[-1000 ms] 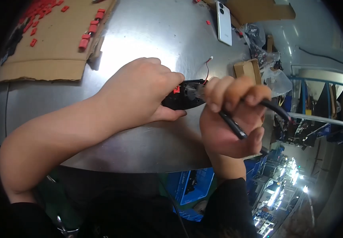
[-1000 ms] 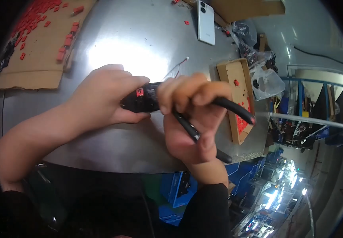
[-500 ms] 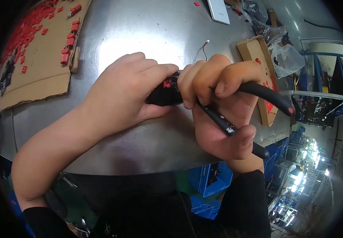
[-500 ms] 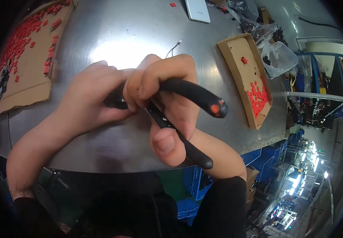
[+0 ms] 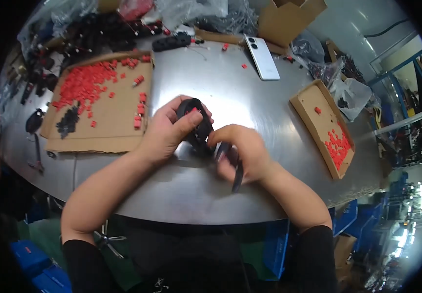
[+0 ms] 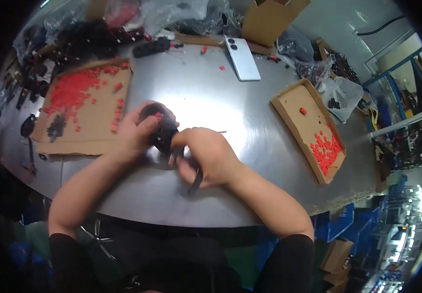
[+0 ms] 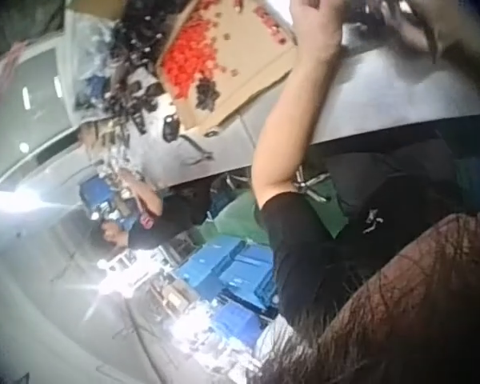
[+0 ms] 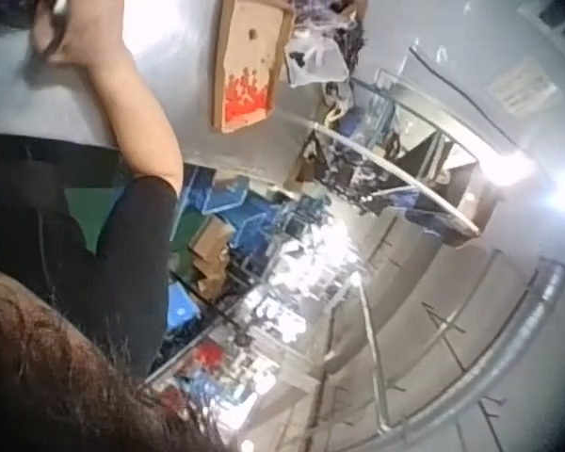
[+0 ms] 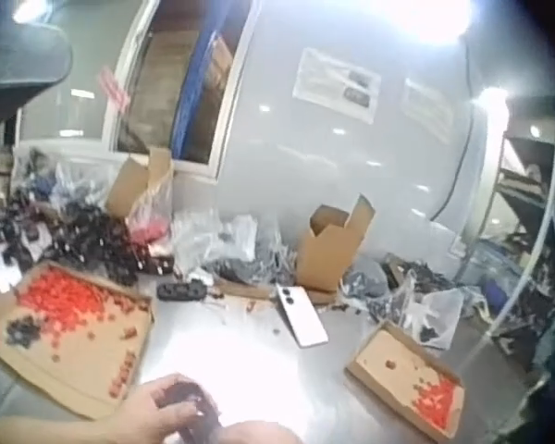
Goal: Assembling the internal components and outer shell of a computer mouse at a factory workstation.
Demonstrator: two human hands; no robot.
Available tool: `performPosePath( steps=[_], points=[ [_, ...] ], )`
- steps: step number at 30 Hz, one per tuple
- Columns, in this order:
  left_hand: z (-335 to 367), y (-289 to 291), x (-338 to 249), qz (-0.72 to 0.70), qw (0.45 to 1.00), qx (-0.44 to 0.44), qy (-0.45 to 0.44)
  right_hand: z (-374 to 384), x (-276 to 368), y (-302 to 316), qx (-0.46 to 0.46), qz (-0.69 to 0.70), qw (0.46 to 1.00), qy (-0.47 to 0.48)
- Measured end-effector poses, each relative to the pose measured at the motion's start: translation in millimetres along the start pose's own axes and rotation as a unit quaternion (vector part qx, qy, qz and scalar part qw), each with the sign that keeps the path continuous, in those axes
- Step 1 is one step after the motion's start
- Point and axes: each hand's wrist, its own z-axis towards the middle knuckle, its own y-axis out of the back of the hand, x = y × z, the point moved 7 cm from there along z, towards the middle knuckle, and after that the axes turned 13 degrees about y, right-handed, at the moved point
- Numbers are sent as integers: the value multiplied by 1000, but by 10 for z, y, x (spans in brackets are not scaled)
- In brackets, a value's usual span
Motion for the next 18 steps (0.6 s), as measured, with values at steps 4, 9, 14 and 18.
performPosePath(
  steps=[4,9,14,18],
  points=[
    [-41,-65,-41,-67,988,38,133,71,337,102,-13,-71,985,159],
    [-282,-298,-70,136,954,46,265,54,61,90,-51,9,998,34],
    [-287,-386,-102,201,943,123,235,-37,-22,-73,-21,133,987,-83],
    [-266,-305,-107,227,955,65,177,-32,10,-23,-31,104,984,-142]
  ],
)
